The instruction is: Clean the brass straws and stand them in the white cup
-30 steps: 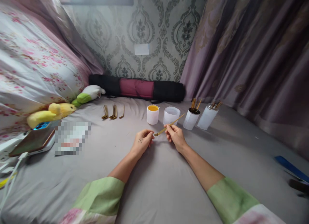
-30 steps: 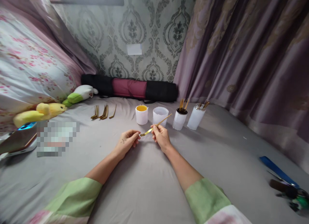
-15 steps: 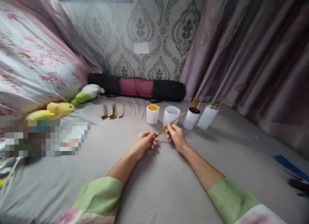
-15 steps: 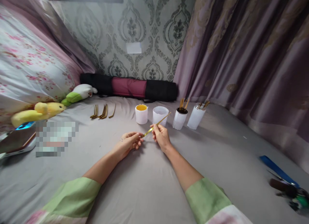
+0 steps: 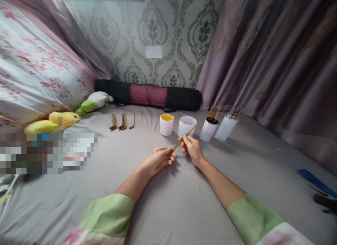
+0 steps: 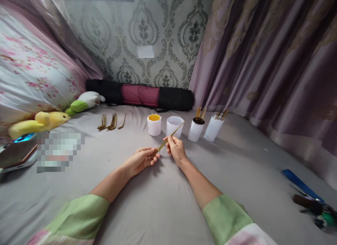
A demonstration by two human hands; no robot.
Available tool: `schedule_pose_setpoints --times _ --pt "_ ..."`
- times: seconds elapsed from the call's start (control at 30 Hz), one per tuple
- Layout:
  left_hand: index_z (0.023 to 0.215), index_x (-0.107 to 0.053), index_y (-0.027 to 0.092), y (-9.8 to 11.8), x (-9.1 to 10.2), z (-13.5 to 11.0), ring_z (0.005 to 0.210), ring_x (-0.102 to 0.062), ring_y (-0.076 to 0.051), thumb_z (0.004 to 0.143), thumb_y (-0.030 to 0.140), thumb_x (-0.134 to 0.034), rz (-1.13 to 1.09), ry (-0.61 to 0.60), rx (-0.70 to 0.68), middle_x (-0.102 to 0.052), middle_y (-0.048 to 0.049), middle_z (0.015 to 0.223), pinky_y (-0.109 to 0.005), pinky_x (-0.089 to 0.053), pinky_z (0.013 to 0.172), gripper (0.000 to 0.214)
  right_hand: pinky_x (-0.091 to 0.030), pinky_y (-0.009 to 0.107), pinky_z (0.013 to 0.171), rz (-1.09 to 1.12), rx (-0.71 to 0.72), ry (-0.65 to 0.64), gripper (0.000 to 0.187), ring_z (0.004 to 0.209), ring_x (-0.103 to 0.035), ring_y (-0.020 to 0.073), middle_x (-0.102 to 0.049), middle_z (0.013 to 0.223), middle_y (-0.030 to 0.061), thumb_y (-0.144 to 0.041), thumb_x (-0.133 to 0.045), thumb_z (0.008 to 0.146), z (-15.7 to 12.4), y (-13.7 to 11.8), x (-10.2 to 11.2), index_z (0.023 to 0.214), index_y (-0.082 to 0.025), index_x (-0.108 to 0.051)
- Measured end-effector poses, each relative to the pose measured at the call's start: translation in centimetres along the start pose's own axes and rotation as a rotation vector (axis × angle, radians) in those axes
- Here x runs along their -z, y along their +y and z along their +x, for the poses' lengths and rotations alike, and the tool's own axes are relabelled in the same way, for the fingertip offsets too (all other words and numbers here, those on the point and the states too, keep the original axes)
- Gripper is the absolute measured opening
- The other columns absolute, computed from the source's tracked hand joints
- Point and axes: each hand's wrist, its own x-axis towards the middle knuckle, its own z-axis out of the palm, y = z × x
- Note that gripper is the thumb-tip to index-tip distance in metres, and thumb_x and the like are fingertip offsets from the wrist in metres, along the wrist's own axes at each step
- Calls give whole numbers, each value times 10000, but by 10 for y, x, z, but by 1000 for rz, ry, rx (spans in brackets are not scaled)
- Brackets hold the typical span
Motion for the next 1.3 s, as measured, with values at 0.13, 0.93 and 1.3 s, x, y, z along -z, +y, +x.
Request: schedule_pose_setpoints --times 0.13,0.93,1.3 --pt "857 -540 62 0 0 -1 539 -569 -96 802 95 -484 -33 -28 17 -626 -112 731 -187 -446 480 86 -269 171 320 2 -8 1 371 381 -379 44 -438 533 -53 -528 -529 727 0 -1 0 758 -161 -576" --pt "928 -531 78 -2 6 -1 552 -558 -78 775 78 -541 -66 -158 79 -609 -77 742 -173 -439 486 153 -254 167 309 4 -28 36 364 354 -363 40 -428 507 -63 -513 -520 732 2 1 5 769 -154 -567" --pt "915 -542 82 1 6 -4 555 -560 -74 762 80 -567 -55 -152 112 -610 -70 737 -176 -465 517 155 -269 163 323 -27 -7 110 361 379 -379 40 -429 529 -57 -508 -507 736 4 -11 15 786 -156 -568"
